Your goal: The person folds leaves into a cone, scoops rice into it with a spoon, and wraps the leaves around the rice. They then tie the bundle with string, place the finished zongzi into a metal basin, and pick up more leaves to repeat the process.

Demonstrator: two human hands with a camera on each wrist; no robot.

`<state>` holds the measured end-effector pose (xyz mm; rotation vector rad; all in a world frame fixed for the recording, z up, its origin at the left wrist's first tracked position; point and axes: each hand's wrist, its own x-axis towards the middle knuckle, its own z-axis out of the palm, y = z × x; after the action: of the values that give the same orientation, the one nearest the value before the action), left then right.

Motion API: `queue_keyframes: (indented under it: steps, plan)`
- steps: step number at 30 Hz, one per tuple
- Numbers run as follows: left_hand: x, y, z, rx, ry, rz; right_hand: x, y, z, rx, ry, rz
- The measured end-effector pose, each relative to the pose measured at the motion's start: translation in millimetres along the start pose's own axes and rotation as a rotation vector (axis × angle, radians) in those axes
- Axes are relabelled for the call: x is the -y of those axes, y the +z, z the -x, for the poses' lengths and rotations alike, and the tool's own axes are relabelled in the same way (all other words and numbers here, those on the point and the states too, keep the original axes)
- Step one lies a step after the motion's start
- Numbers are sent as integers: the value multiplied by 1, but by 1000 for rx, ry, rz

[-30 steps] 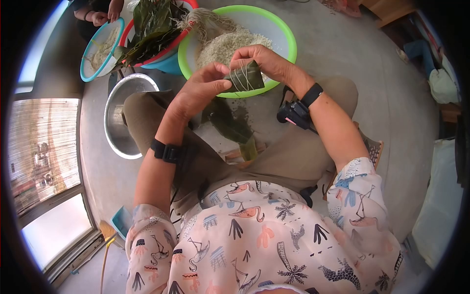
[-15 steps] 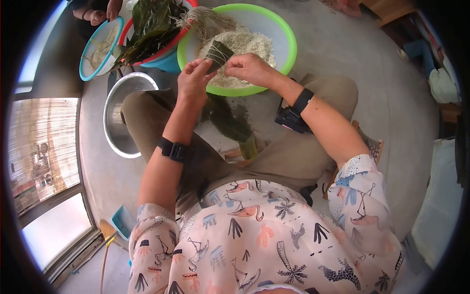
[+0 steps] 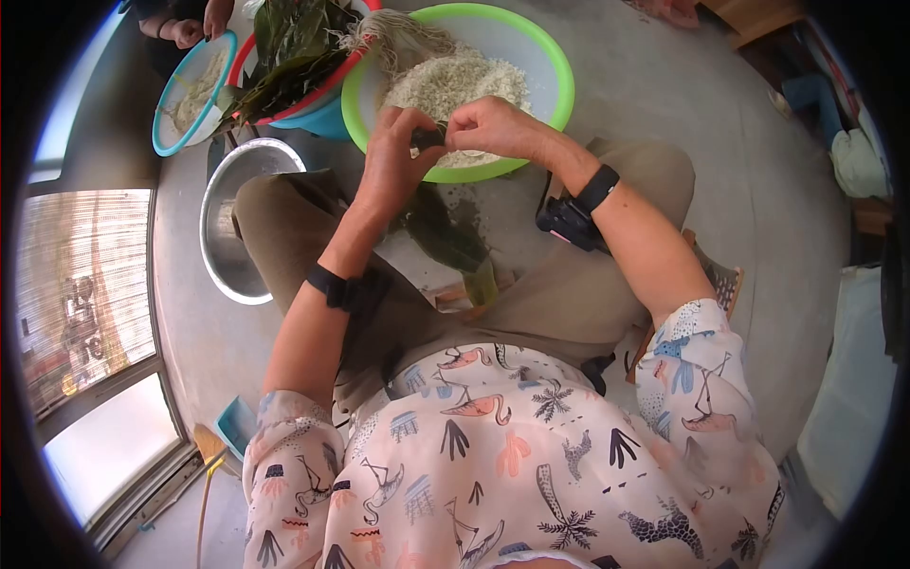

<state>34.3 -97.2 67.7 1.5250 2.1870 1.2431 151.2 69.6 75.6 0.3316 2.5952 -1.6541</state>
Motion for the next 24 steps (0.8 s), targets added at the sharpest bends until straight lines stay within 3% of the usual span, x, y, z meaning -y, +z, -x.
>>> queue_keyframes:
  steps: [6,8,9,11,13,15,16,18,22,24]
  plan:
    - [-9,8,12,9,13,-43,14,-4,2,-16,-40,10]
    - [-12,10,14,-2,-54,-38,10,1,1,-191,-227,-25]
    - [-14,9,15,-19,-122,-37,10,0,0,-190,-227,-25]
    - [-12,12,18,-70,-113,-46,8,-4,-8,-614,-490,154]
    - [-11,13,22,-117,-104,-56,-1,-5,-8,-633,-414,157]
    - [-11,16,23,-193,-94,-111,-6,-6,-6,-323,-20,103]
    - [-10,17,23,-193,-95,-111,-6,-2,-5,-322,-19,103]
    - [-9,22,23,-223,-15,-121,-3,9,1,-92,195,-107]
    - [-19,25,24,-206,52,-178,-3,14,3,-90,244,-99]
    - [-29,25,28,-186,-284,13,-10,3,0,-238,352,-147]
